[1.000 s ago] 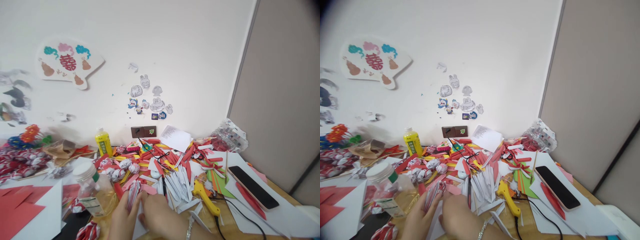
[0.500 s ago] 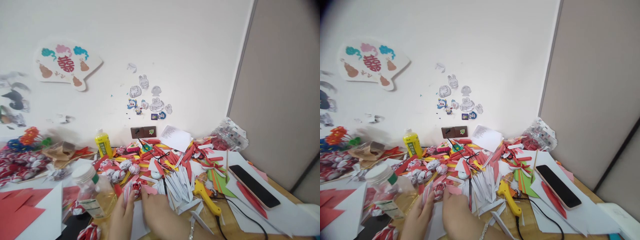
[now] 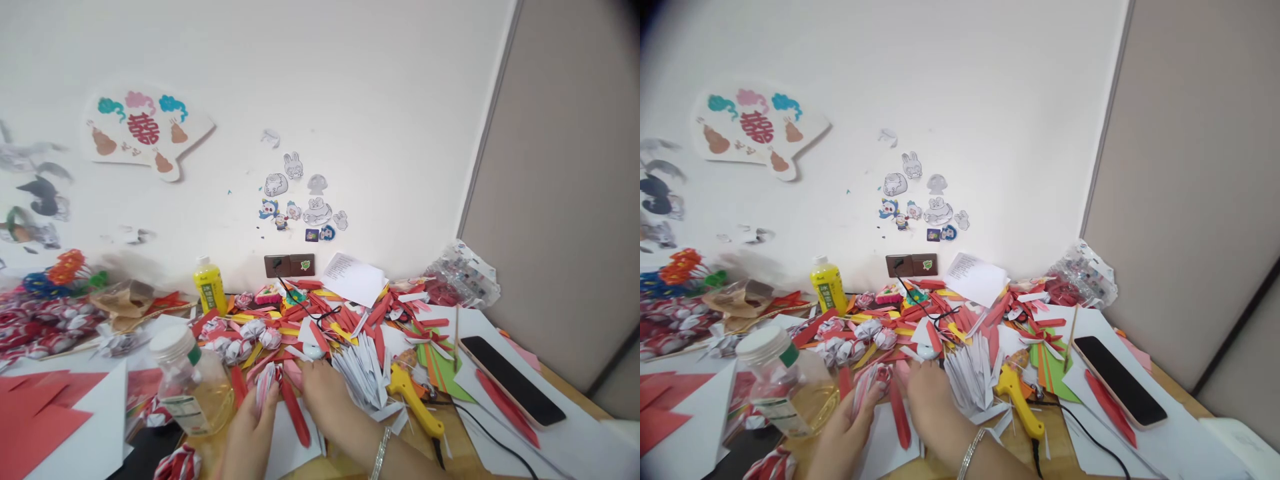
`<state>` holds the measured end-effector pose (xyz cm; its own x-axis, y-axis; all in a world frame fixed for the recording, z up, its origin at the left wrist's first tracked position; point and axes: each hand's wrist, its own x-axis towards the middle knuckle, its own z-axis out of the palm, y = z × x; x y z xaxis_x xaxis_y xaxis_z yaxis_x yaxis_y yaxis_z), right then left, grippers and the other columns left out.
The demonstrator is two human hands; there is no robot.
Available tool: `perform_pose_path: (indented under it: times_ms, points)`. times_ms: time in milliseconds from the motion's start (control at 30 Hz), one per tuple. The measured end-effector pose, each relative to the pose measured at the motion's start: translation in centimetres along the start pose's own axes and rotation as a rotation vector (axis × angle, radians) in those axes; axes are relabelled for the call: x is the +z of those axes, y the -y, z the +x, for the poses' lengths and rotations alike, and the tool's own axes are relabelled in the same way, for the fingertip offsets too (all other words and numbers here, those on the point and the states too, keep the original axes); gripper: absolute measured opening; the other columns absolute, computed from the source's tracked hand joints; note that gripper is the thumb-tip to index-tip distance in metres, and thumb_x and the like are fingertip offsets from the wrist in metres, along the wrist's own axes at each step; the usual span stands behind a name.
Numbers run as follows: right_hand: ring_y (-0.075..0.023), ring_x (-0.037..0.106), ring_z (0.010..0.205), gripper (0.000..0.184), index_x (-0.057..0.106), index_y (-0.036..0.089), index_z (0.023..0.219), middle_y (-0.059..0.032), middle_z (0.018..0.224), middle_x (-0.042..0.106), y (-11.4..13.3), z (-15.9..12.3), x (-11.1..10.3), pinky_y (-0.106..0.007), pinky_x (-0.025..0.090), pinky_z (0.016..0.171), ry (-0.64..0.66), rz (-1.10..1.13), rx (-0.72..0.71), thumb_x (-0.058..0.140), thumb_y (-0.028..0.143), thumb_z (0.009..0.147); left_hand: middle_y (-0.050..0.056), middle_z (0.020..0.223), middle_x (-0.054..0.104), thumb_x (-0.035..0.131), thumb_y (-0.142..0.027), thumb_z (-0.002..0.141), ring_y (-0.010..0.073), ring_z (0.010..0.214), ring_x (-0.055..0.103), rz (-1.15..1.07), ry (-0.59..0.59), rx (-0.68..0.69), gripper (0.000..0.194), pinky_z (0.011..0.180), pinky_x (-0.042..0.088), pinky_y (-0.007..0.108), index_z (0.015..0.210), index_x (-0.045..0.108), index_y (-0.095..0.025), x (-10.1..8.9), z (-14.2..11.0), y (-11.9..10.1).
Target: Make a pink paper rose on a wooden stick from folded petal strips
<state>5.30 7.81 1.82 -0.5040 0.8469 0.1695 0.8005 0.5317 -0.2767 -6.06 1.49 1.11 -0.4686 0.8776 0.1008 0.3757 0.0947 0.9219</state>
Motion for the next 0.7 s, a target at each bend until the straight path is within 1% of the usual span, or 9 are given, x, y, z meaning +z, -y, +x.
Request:
perform_pose_path:
  times_ms: [67,133,233,300,367,433,533,600,700]
  points:
    - [-0.0234,0.065,0.081,0.021,0.062,0.015,0.097,-0.0108,0.089,0.068,0.1,-0.3,-0.9,-0.028,0.049,0.067,0.038,0.003,0.017,0.044,0.016,0.086,0.015,0.11,0.065,0.045,-0.057,0.066,0.0326,0.109,0.053,-0.006,0.012,0.018,0.059,0.092,0.038,0.038,0.102,0.057,-0.012,0.1,-0.1,0.1]
    - [-0.0238,0.065,0.081,0.019,0.063,0.015,0.094,-0.0111,0.088,0.069,0.3,-0.6,-1.8,-0.028,0.048,0.067,0.065,0.008,0.023,0.046,0.018,0.085,0.015,0.109,0.066,0.047,-0.057,0.066,0.0333,0.108,0.053,-0.007,0.019,0.034,0.058,0.092,0.038,0.04,0.101,0.058,-0.012,0.2,-0.1,0.2]
    - [-0.0249,0.066,0.079,0.021,0.062,0.012,0.095,-0.0138,0.086,0.069,0.5,-1.0,-2.9,-0.028,0.048,0.063,0.098,0.011,0.038,0.044,0.016,0.085,0.015,0.107,0.067,0.049,-0.056,0.066,0.0341,0.106,0.054,0.007,0.016,0.048,0.055,0.091,0.038,0.042,0.099,0.059,-0.013,0.1,-0.1,0.3]
    - [-0.0244,0.066,0.078,0.022,0.061,0.014,0.098,-0.0123,0.085,0.069,0.5,-1.1,-3.4,-0.027,0.047,0.061,0.125,0.017,0.019,0.046,0.015,0.083,0.015,0.106,0.067,0.049,-0.056,0.067,0.034,0.105,0.055,0.01,0.015,0.055,0.054,0.09,0.038,0.041,0.098,0.059,-0.013,0.1,-0.1,0.3]
    - [-0.024,0.067,0.078,0.02,0.063,0.017,0.094,-0.0102,0.084,0.07,0.3,-1.2,-3.9,-0.025,0.047,0.06,0.151,0.014,-0.014,0.051,0.014,0.078,0.014,0.103,0.068,0.049,-0.056,0.067,0.0337,0.103,0.056,0.005,0.024,0.047,0.053,0.088,0.04,0.041,0.098,0.059,-0.013,0.1,-0.1,0.2]
    - [-0.0258,0.066,0.078,0.017,0.065,0.016,0.088,-0.0119,0.082,0.07,0.2,-1.3,-4.6,-0.026,0.047,0.061,0.162,-0.003,-0.028,0.054,0.014,0.074,0.012,0.096,0.07,0.05,-0.056,0.067,0.0335,0.098,0.059,-0.003,0.027,0.023,0.052,0.084,0.042,0.039,0.094,0.06,-0.014,0.0,-0.2,0.1]
    - [-0.0289,0.066,0.077,0.016,0.066,0.013,0.085,-0.0158,0.081,0.069,0.4,-1.9,-5.8,-0.03,0.048,0.061,0.156,-0.033,-0.035,0.055,0.016,0.074,0.009,0.086,0.072,0.05,-0.056,0.066,0.0327,0.09,0.061,-0.019,0.02,0.001,0.047,0.079,0.044,0.037,0.084,0.062,-0.015,0.1,-0.4,0.0]
    - [-0.0282,0.066,0.077,0.017,0.065,0.015,0.088,-0.0138,0.082,0.069,1.0,-2.4,-6.7,-0.03,0.048,0.061,0.148,-0.029,-0.073,0.055,0.018,0.075,0.007,0.073,0.071,0.05,-0.057,0.066,0.032,0.083,0.063,-0.018,0.002,-0.008,0.042,0.073,0.045,0.035,0.074,0.061,-0.017,0.2,-0.4,-0.1]
    - [-0.0256,0.066,0.076,0.021,0.064,0.019,0.093,-0.0097,0.083,0.069,2.4,-3.2,-7.7,-0.029,0.048,0.062,0.137,0.009,-0.162,0.051,0.019,0.078,0.002,0.055,0.065,0.053,-0.055,0.064,0.0288,0.07,0.063,-0.06,-0.026,0.0,0.036,0.063,0.045,0.031,0.062,0.058,-0.02,0.5,-0.4,-0.1]
